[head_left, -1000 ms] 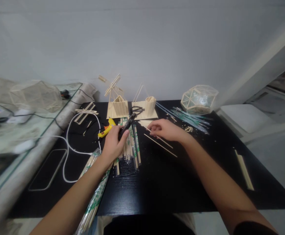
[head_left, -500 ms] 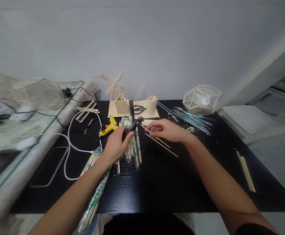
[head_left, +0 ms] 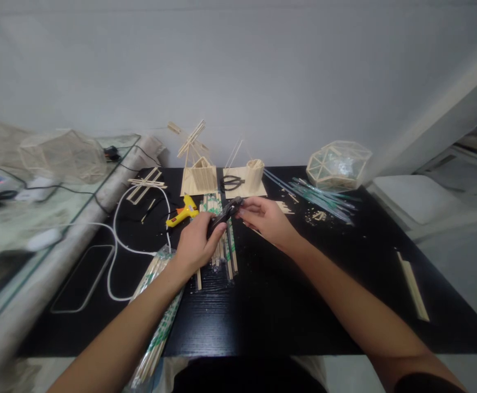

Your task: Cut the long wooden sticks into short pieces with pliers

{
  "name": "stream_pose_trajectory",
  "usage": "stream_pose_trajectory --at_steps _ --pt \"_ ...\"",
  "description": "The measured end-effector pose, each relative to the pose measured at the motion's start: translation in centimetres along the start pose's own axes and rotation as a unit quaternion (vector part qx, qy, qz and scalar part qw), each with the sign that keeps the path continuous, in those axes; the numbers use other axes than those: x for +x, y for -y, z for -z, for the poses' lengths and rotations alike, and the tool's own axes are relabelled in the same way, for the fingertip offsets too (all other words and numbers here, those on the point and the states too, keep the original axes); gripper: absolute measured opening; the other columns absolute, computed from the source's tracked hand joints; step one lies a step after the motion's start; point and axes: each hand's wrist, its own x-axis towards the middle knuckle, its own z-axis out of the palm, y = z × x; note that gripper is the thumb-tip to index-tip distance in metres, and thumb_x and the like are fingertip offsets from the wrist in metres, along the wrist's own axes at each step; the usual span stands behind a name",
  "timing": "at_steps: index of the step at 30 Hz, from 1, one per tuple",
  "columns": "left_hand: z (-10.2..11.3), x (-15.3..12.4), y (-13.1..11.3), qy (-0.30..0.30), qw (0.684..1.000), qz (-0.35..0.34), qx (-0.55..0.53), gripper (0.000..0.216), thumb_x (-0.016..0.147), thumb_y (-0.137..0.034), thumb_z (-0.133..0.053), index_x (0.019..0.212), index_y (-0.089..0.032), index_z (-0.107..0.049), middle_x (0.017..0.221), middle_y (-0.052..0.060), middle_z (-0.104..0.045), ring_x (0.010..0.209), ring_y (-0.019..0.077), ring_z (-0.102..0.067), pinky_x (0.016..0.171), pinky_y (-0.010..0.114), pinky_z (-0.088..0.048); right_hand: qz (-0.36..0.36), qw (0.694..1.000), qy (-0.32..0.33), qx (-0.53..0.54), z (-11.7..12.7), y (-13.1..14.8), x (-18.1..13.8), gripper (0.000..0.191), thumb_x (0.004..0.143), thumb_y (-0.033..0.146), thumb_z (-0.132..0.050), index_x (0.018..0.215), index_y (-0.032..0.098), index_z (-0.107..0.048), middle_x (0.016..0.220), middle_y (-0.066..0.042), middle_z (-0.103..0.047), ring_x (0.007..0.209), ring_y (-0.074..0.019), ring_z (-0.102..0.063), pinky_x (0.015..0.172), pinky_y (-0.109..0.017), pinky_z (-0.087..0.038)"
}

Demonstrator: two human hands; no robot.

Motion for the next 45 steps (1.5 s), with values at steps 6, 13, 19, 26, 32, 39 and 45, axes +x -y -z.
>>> stream_pose_trajectory --at_steps 6,13,19,26,32,39,45 --pt "0.0 0.1 -0.1 -0.014 1.0 -0.017 0.015 0.043 0.102 -0.052 -0.039 0.11 -0.017 -0.061 0.101 0.01 -0.066 0.097 0.0264 -0.063 0.086 0.039 -0.049 0.005 1.0 0.024 0.019 -0.1 -0.2 0.1 0.025 0.083 0.04 -0.075 0.086 0.016 -0.066 0.078 -0.003 -0.069 0.058 -0.0097 -0.049 0.056 -0.027 -0.041" --pt "-0.1 0.0 -0.1 -0.013 1.0 -0.009 0.027 0.043 0.102 -0.052 -0.038 0.111 -0.018 -0.062 0.103 0.009 -0.066 0.101 0.0272 -0.063 0.087 0.039 -0.049 0.014 0.999 0.044 0.023 -0.2 -0.5 0.2 0.026 0.085 0.042 -0.074 0.085 0.017 -0.067 0.077 -0.003 -0.065 0.057 -0.0098 -0.046 0.054 -0.027 -0.037" --pt "-0.1 0.0 -0.1 -0.012 0.999 -0.01 0.031 0.044 0.102 -0.053 -0.038 0.111 -0.017 -0.062 0.103 0.009 -0.064 0.098 0.0264 -0.063 0.085 0.038 -0.049 0.015 0.999 0.039 0.026 -0.4 -0.7 0.2 0.028 0.085 0.043 -0.075 0.086 0.016 -0.068 0.077 -0.003 -0.065 0.058 -0.01 -0.046 0.056 -0.028 -0.038" --pt "-0.1 0.0 -0.1 0.001 1.0 -0.007 0.026 0.044 0.103 -0.053 -0.036 0.108 -0.018 -0.061 0.1 0.009 -0.065 0.095 0.0257 -0.062 0.084 0.038 -0.049 0.014 1.0 0.019 0.009 -0.5 -0.9 0.2 0.029 0.085 0.043 -0.075 0.086 0.016 -0.067 0.076 -0.003 -0.066 0.06 -0.0111 -0.051 0.056 -0.027 -0.039" --pt "0.2 0.1 -0.4 0.004 0.999 0.003 0.039 0.044 0.103 -0.054 -0.036 0.1 -0.019 -0.062 0.093 0.008 -0.063 0.089 0.0247 -0.061 0.081 0.037 -0.048 0.017 1.0 0.013 0.012 -0.6 -1.1 0.1 0.028 0.084 0.043 -0.075 0.086 0.016 -0.067 0.076 -0.003 -0.066 0.063 -0.0119 -0.053 0.057 -0.026 -0.041" --pt "0.3 0.3 -0.6 0.013 0.997 0.02 0.07 0.045 0.103 -0.054 -0.035 0.094 -0.019 -0.063 0.09 0.008 -0.063 0.086 0.0243 -0.06 0.077 0.036 -0.047 0.016 1.0 -0.002 0.016 -0.8 -1.5 0.3 0.03 0.082 0.044 -0.076 0.083 0.016 -0.066 0.074 -0.002 -0.065 0.061 -0.0109 -0.05 0.054 -0.025 -0.039" --pt "0.4 0.3 -0.7 0.017 0.995 0.025 0.093 0.047 0.102 -0.055 -0.035 0.09 -0.02 -0.063 0.085 0.008 -0.063 0.083 0.0243 -0.061 0.074 0.035 -0.046 0.022 1.0 -0.006 0.005 -0.9 -1.5 0.2 0.033 0.083 0.048 -0.075 0.083 0.017 -0.065 0.073 -0.002 -0.066 0.06 -0.0107 -0.052 0.053 -0.025 -0.041"
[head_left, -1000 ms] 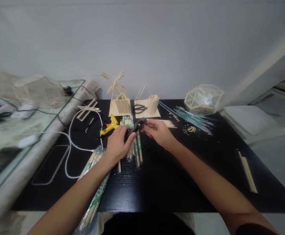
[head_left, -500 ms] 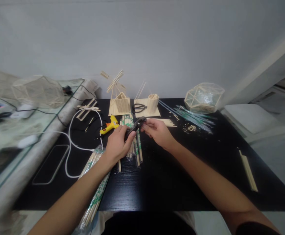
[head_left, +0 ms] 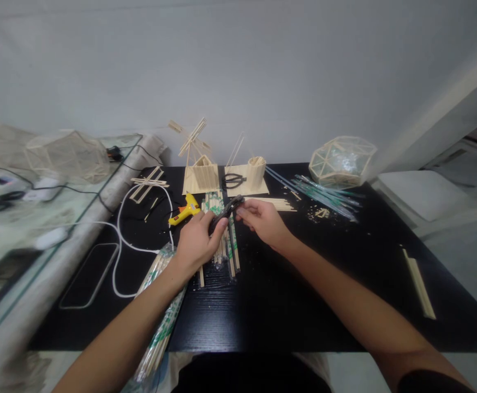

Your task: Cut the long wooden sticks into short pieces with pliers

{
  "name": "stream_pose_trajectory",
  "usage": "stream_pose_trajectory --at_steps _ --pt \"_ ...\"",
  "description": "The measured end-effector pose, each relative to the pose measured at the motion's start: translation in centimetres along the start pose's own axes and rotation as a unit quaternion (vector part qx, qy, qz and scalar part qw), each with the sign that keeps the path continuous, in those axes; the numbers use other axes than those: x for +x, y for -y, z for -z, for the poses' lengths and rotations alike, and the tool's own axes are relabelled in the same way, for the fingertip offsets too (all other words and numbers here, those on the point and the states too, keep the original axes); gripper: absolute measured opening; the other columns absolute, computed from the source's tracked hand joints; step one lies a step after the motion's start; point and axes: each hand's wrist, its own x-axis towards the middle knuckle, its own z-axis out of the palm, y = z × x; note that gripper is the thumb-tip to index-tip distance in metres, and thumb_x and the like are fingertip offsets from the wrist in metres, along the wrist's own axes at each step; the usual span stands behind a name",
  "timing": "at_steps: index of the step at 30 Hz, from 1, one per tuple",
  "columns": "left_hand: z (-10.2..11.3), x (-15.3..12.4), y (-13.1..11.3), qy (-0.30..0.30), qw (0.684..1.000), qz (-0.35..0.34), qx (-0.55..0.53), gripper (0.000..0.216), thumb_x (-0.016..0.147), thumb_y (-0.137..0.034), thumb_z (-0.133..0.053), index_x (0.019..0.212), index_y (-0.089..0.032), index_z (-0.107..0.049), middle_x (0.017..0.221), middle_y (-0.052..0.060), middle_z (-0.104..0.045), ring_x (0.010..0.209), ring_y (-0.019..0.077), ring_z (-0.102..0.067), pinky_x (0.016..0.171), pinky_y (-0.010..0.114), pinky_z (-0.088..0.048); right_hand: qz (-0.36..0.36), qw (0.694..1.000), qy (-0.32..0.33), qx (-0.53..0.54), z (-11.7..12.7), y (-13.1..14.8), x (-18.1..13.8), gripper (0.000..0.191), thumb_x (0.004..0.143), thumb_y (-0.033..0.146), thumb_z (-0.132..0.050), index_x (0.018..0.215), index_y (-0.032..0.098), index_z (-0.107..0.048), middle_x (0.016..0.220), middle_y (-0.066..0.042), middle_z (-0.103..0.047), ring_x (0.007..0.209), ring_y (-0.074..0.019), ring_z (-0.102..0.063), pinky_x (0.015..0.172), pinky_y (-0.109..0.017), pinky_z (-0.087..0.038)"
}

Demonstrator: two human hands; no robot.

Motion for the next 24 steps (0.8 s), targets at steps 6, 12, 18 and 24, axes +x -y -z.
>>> stream_pose_trajectory --at_steps 6,12,18,24 --pt "-0.14 -0.07 0.17 -0.017 1.0 0.003 0.019 0.045 0.102 -0.055 -0.037 0.092 -0.02 -0.064 0.087 0.008 -0.064 0.084 0.0245 -0.063 0.073 0.034 -0.046 0.024 1.0 -0.008 0.01 -0.05 -0.48 0.36 0.034 0.075 0.046 -0.083 0.084 0.017 -0.068 0.08 -0.005 -0.07 0.077 -0.0171 -0.065 0.072 -0.032 -0.054" --pt "-0.21 -0.15 0.24 -0.03 0.999 -0.003 0.02 0.045 0.101 -0.056 -0.038 0.098 -0.02 -0.064 0.091 0.008 -0.064 0.088 0.0255 -0.062 0.076 0.035 -0.046 0.046 0.999 -0.008 0.011 -0.16 -0.67 0.29 0.032 0.077 0.046 -0.082 0.08 0.017 -0.067 0.076 -0.005 -0.071 0.071 -0.0175 -0.066 0.075 -0.036 -0.056" --pt "-0.12 -0.12 0.34 -0.019 1.0 -0.019 -0.008 0.044 0.102 -0.055 -0.038 0.099 -0.02 -0.064 0.093 0.008 -0.065 0.09 0.0252 -0.063 0.08 0.036 -0.047 0.057 0.998 -0.002 0.0 -0.09 -0.56 0.05 0.033 0.079 0.048 -0.079 0.08 0.017 -0.068 0.073 -0.004 -0.071 0.071 -0.0177 -0.066 0.074 -0.034 -0.054" --pt "0.06 -0.1 0.23 -0.007 0.999 -0.02 -0.026 0.044 0.102 -0.055 -0.037 0.097 -0.02 -0.064 0.094 0.008 -0.066 0.091 0.0252 -0.063 0.08 0.036 -0.048 0.041 0.999 0.007 -0.012 0.13 -0.51 0.06 0.032 0.08 0.047 -0.078 0.077 0.018 -0.066 0.068 -0.003 -0.067 0.062 -0.0148 -0.059 0.061 -0.03 -0.047"
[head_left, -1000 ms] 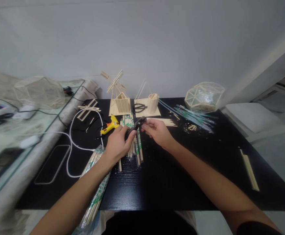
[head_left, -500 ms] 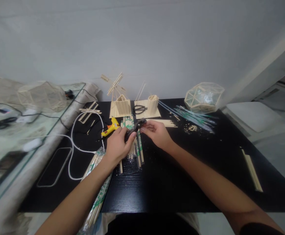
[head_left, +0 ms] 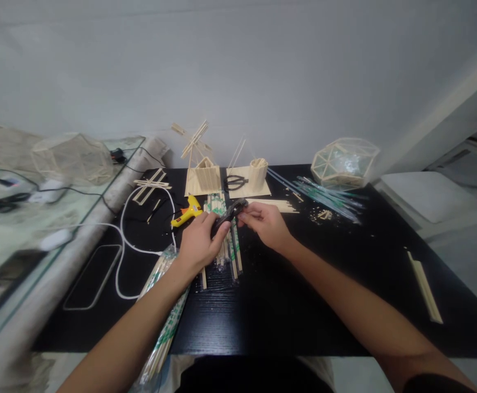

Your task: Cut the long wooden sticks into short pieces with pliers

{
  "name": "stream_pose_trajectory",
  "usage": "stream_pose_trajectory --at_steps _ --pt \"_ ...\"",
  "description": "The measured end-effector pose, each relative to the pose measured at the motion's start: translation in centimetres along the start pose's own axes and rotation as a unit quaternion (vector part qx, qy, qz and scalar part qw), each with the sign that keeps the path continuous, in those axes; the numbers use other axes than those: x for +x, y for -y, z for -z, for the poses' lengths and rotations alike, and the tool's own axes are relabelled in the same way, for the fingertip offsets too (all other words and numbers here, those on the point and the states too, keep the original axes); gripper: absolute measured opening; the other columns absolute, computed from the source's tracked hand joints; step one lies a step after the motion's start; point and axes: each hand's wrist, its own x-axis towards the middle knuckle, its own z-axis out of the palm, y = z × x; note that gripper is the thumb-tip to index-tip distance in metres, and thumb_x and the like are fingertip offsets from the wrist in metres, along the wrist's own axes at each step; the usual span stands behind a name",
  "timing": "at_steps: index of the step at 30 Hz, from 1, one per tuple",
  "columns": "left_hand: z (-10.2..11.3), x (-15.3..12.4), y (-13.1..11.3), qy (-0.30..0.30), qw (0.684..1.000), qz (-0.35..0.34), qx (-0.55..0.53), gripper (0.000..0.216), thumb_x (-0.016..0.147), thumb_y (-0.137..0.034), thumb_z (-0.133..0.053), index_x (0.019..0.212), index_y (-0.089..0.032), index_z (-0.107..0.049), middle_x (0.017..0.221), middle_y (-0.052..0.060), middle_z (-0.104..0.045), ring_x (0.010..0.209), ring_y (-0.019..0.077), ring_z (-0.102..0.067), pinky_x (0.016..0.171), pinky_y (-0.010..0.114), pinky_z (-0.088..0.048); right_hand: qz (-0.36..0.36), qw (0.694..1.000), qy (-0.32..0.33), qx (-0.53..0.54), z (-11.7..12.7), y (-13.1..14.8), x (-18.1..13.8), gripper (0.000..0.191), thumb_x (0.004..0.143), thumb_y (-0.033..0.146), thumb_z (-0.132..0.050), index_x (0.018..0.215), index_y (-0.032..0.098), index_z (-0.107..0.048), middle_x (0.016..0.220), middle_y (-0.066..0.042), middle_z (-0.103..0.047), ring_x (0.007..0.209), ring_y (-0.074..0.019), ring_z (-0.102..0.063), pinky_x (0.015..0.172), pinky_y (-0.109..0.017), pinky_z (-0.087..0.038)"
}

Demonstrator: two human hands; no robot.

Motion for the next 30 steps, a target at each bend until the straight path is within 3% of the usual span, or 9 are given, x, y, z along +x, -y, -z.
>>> stream_pose_trajectory --at_steps 11,16,22,30 --pt "0.13 -0.12 0.2 0.001 1.0 -0.017 -0.015 0.042 0.102 -0.053 -0.037 0.098 -0.02 -0.063 0.091 0.007 -0.064 0.088 0.0239 -0.061 0.079 0.035 -0.047 -0.053 0.996 0.056 0.054 0.49 0.61 0.1 0.035 0.078 0.049 -0.078 0.082 0.016 -0.068 0.066 -0.001 -0.065 0.05 -0.0079 -0.038 0.046 -0.025 -0.026" --pt "0.19 -0.08 0.37 0.008 0.999 -0.029 -0.029 0.041 0.102 -0.053 -0.038 0.101 -0.02 -0.062 0.093 0.008 -0.064 0.09 0.0245 -0.061 0.081 0.036 -0.047 -0.062 0.991 0.092 0.07 0.76 0.81 0.26 0.036 0.078 0.05 -0.079 0.083 0.016 -0.069 0.066 -0.001 -0.065 0.049 -0.0077 -0.036 0.047 -0.025 -0.024" --pt "0.37 0.09 0.26 0.017 0.999 -0.028 -0.028 0.04 0.102 -0.053 -0.037 0.096 -0.021 -0.06 0.092 0.007 -0.063 0.089 0.0244 -0.061 0.079 0.036 -0.047 -0.051 0.993 0.086 0.057 0.62 0.62 0.16 0.039 0.079 0.053 -0.077 0.088 0.016 -0.07 0.066 -0.001 -0.065 0.049 -0.008 -0.037 0.046 -0.025 -0.023" --pt "0.4 0.03 -0.3 0.011 1.0 -0.001 0.013 0.048 0.103 -0.056 -0.034 0.084 -0.021 -0.06 0.083 0.007 -0.06 0.08 0.0233 -0.06 0.073 0.034 -0.045 -0.033 0.999 0.02 0.033 0.01 0.27 -0.1 0.033 0.081 0.047 -0.077 0.076 0.017 -0.066 0.065 -0.001 -0.064 0.052 -0.0091 -0.042 0.047 -0.025 -0.029"
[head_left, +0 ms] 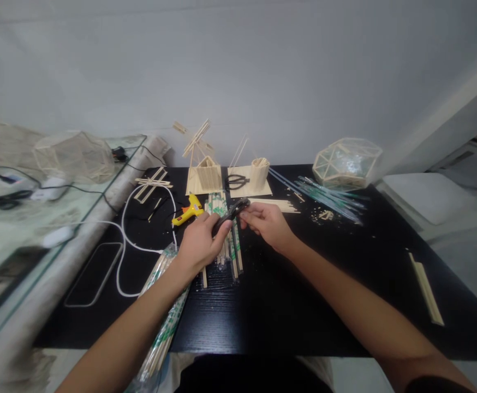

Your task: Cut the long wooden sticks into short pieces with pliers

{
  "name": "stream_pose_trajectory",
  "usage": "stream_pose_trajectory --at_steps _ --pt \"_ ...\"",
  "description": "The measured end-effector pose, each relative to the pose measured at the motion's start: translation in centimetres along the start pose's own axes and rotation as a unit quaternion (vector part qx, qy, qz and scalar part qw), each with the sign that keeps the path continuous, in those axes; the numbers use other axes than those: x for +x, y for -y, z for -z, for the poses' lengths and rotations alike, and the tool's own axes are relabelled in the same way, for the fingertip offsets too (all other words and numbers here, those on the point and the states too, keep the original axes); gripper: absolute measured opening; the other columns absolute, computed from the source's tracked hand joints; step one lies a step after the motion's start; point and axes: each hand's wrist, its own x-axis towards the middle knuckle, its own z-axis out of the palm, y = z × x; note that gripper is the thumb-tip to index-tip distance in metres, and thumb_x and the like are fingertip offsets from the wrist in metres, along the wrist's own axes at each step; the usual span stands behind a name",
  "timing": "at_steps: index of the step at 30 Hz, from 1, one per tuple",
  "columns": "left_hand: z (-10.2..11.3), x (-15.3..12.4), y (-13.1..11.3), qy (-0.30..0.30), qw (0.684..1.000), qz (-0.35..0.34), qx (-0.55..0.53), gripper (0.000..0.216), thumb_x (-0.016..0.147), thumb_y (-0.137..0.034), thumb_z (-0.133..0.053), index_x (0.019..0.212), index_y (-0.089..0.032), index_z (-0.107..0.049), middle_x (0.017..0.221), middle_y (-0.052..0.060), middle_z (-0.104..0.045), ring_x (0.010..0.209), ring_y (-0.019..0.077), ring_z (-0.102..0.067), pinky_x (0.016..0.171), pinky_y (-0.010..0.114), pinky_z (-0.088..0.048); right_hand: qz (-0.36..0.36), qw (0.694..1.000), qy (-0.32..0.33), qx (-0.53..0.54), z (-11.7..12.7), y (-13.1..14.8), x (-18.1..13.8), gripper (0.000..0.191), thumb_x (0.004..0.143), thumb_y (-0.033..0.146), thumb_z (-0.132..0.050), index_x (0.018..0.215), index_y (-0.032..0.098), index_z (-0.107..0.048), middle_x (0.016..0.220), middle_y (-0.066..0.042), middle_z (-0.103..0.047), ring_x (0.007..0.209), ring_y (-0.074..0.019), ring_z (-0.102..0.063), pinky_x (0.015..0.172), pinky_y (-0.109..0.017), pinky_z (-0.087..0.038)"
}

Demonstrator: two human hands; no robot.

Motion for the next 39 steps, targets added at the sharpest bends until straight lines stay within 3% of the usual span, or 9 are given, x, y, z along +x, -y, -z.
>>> stream_pose_trajectory --at_steps 5,12,17,22,30,39 --pt "-0.1 -0.1 0.0 -0.003 1.0 0.006 0.014 0.048 0.103 -0.057 -0.034 0.088 -0.021 -0.061 0.086 0.007 -0.063 0.083 0.0243 -0.062 0.074 0.034 -0.045 0.003 1.0 0.003 -0.006 0.1 0.0 0.1 0.034 0.081 0.048 -0.077 0.076 0.016 -0.066 0.066 -0.002 -0.065 0.052 -0.0093 -0.043 0.047 -0.025 -0.03" --pt "0.0 0.0 0.4 0.0 1.0 -0.017 -0.023 0.042 0.103 -0.053 -0.036 0.094 -0.021 -0.062 0.091 0.007 -0.064 0.09 0.0246 -0.062 0.078 0.035 -0.046 -0.006 0.998 0.063 0.005 0.6 0.3 0.3 0.039 0.085 0.054 -0.072 0.087 0.015 -0.069 0.068 -0.001 -0.065 0.049 -0.0077 -0.036 0.046 -0.025 -0.025" --pt "0.0 0.0 0.5 0.006 0.998 -0.029 -0.047 0.042 0.103 -0.052 -0.036 0.099 -0.02 -0.062 0.094 0.007 -0.063 0.091 0.0243 -0.061 0.08 0.035 -0.046 0.013 0.997 0.082 -0.011 0.7 0.4 0.3 0.044 0.087 0.058 -0.069 0.084 0.014 -0.069 0.068 -0.002 -0.064 0.05 -0.008 -0.037 0.047 -0.025 -0.026" --pt "0.0 0.0 0.4 0.005 0.999 -0.029 -0.045 0.041 0.103 -0.052 -0.036 0.097 -0.019 -0.061 0.092 0.007 -0.062 0.089 0.0237 -0.06 0.079 0.034 -0.045 0.038 0.997 0.07 -0.025 0.5 0.4 0.2 0.041 0.09 0.056 -0.067 0.079 0.016 -0.067 0.067 -0.002 -0.063 0.05 -0.0085 -0.038 0.047 -0.026 -0.027" --pt "0.2 0.1 -0.3 0.019 1.0 0.0 -0.008 0.044 0.104 -0.052 -0.033 0.089 -0.02 -0.059 0.086 0.006 -0.063 0.083 0.0224 -0.06 0.074 0.032 -0.043 0.05 0.997 -0.003 -0.059 0.0 -0.1 -0.1 0.04 0.09 0.053 -0.067 0.073 0.017 -0.065 0.066 -0.002 -0.063 0.052 -0.01 -0.042 0.05 -0.025 -0.034" --pt "0.1 0.1 -0.8 0.039 0.999 0.032 0.02 0.046 0.105 -0.05 -0.031 0.089 -0.02 -0.062 0.085 0.007 -0.067 0.083 0.0231 -0.063 0.073 0.032 -0.043 0.053 0.994 -0.026 -0.093 0.0 -0.6 0.1 0.037 0.091 0.049 -0.066 0.073 0.017 -0.066 0.067 -0.003 -0.066 0.055 -0.0115 -0.048 0.055 -0.026 -0.039"
